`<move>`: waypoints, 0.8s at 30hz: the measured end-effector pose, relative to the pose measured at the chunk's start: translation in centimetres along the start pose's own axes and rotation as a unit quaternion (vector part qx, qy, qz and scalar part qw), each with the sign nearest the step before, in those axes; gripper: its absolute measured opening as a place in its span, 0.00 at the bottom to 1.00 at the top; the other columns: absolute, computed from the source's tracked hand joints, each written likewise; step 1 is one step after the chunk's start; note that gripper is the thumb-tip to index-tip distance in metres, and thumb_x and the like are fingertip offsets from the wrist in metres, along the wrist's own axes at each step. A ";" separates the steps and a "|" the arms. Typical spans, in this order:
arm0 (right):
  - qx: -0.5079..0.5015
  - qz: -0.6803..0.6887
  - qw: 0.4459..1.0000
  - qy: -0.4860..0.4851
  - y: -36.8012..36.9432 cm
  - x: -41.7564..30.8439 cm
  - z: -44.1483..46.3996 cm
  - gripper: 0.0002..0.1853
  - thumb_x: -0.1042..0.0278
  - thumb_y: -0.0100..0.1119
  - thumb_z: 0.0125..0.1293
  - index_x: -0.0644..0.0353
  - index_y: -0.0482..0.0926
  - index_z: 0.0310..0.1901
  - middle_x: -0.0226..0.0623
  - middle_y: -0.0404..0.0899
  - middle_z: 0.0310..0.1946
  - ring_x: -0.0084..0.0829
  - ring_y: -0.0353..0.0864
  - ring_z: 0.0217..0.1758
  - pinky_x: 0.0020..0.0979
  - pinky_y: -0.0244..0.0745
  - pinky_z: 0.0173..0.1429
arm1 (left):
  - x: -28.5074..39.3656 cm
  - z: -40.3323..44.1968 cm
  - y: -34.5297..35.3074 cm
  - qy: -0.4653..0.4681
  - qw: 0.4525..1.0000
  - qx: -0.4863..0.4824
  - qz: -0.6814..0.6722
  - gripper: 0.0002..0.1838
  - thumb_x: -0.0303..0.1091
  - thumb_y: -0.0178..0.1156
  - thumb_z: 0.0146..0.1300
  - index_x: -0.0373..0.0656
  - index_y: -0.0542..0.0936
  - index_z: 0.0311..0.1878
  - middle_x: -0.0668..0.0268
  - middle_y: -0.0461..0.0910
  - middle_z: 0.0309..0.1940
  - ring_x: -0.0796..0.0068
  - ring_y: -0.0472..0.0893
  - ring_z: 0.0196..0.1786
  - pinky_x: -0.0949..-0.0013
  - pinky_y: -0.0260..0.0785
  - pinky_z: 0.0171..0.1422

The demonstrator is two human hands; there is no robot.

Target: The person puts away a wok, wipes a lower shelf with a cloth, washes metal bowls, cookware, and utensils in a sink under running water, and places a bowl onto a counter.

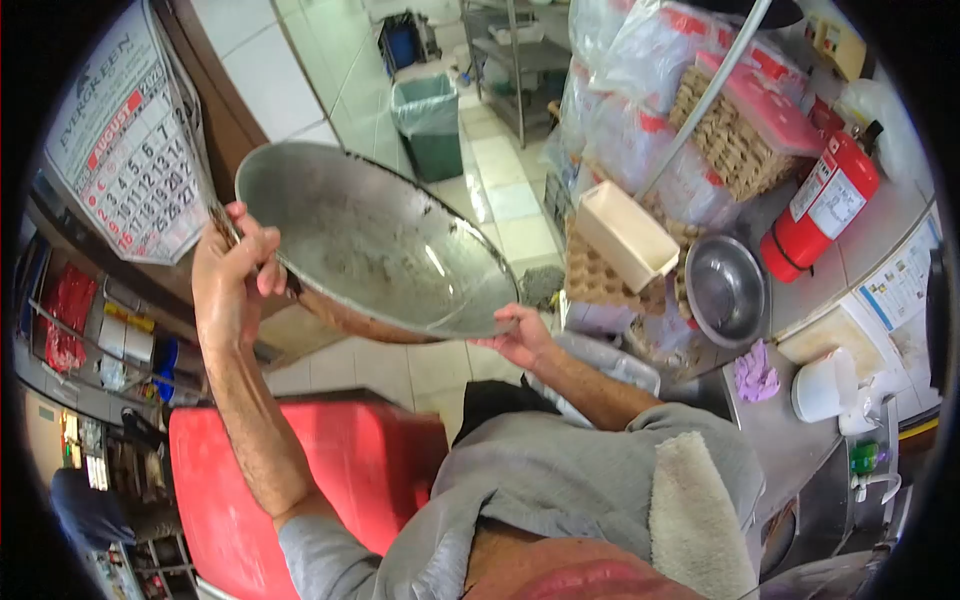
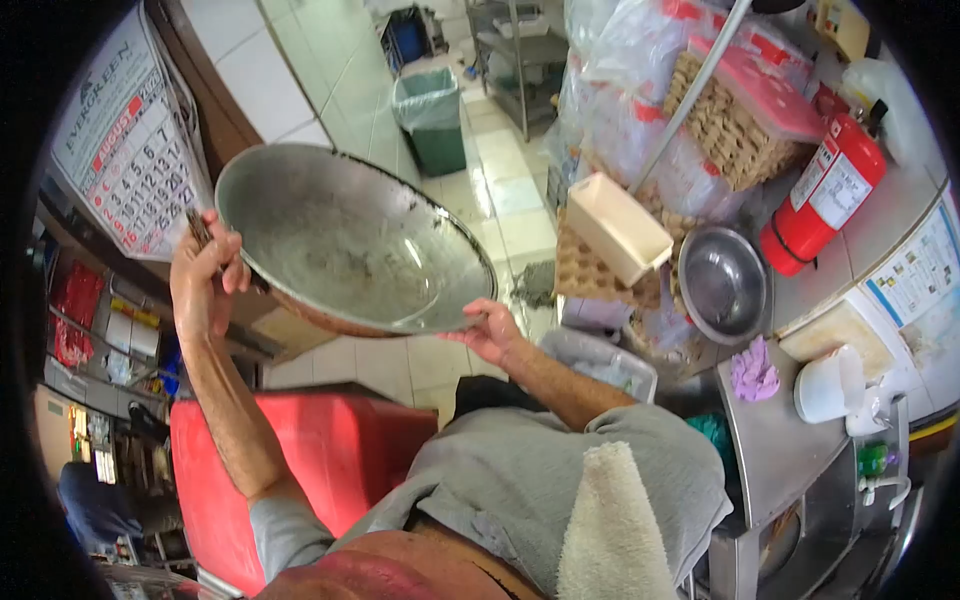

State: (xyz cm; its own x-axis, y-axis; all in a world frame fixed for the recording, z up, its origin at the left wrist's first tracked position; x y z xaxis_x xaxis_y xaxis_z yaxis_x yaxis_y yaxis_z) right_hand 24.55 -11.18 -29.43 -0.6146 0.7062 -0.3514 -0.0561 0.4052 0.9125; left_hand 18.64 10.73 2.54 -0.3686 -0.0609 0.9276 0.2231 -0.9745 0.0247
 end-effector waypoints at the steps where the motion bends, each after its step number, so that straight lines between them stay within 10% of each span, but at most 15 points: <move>1: 0.003 -0.009 1.000 0.002 0.2 -0.7 0.9 0.19 0.73 0.49 0.51 0.68 0.70 0.47 0.50 0.71 0.49 0.50 0.69 0.55 0.54 0.63 0.60 | -0.6 1.1 -0.1 -0.007 1.000 0.005 -0.009 0.23 0.22 0.55 0.51 0.35 0.59 0.50 0.70 0.64 0.21 0.82 0.64 0.14 0.76 0.58 0.18; 11: -0.085 -0.087 0.991 -0.055 5.3 -18.7 13.9 0.25 0.72 0.48 0.50 0.69 0.66 0.52 0.51 0.72 0.48 0.51 0.71 0.51 0.58 0.66 0.56 | -2.7 16.8 5.5 0.081 0.993 0.032 -0.079 0.20 0.21 0.50 0.49 0.36 0.59 0.47 0.70 0.63 0.21 0.85 0.60 0.12 0.79 0.52 0.14; 15: -0.114 -0.127 0.978 -0.121 10.8 -30.8 19.3 0.27 0.72 0.48 0.49 0.68 0.64 0.54 0.52 0.67 0.51 0.53 0.69 0.52 0.62 0.68 0.53 | 0.0 27.0 9.7 0.156 0.979 0.036 -0.122 0.02 0.25 0.52 0.54 0.37 0.71 0.31 0.76 0.58 0.11 0.87 0.55 0.10 0.80 0.44 0.13; 21: -0.146 -0.106 0.959 -0.219 24.7 -47.1 22.2 0.28 0.59 0.38 0.66 0.72 0.52 0.60 0.60 0.55 0.61 0.66 0.54 0.62 0.70 0.53 0.60 | 12.3 49.7 8.5 0.315 0.910 0.048 -0.266 0.09 0.32 0.55 0.61 0.35 0.76 0.38 0.66 0.78 0.32 0.85 0.62 0.15 0.85 0.49 0.13; 22: -0.158 -0.116 0.951 -0.239 27.4 -49.3 22.3 0.29 0.56 0.39 0.66 0.70 0.52 0.61 0.60 0.55 0.61 0.66 0.52 0.63 0.70 0.52 0.60 | 14.0 48.1 11.7 0.321 0.919 0.074 -0.216 0.12 0.37 0.53 0.59 0.44 0.67 0.24 0.69 0.64 0.19 0.81 0.60 0.15 0.61 0.41 0.41; 24: -0.163 -0.127 0.939 -0.274 31.9 -53.3 20.5 0.30 0.53 0.40 0.66 0.69 0.52 0.62 0.60 0.55 0.61 0.65 0.51 0.64 0.70 0.51 0.60 | 16.4 49.8 14.3 0.352 0.895 0.062 -0.265 0.12 0.37 0.53 0.59 0.45 0.65 0.23 0.70 0.63 0.18 0.80 0.59 0.16 0.61 0.42 0.41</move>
State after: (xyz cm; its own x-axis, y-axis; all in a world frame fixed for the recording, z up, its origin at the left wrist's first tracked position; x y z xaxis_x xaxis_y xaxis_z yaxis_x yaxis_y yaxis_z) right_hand 71.66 -23.99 14.12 -0.0566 0.8391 -0.5409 -0.4385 0.4659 0.7686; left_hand 60.72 6.57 36.65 -0.9204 0.2401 0.3086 -0.0700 -0.8778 0.4739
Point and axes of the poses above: each hand's wrist, its own z-axis towards the middle knuckle, its own y-axis out of the palm, x = y × z, the point moved 7 cm from there along z, towards the middle knuckle
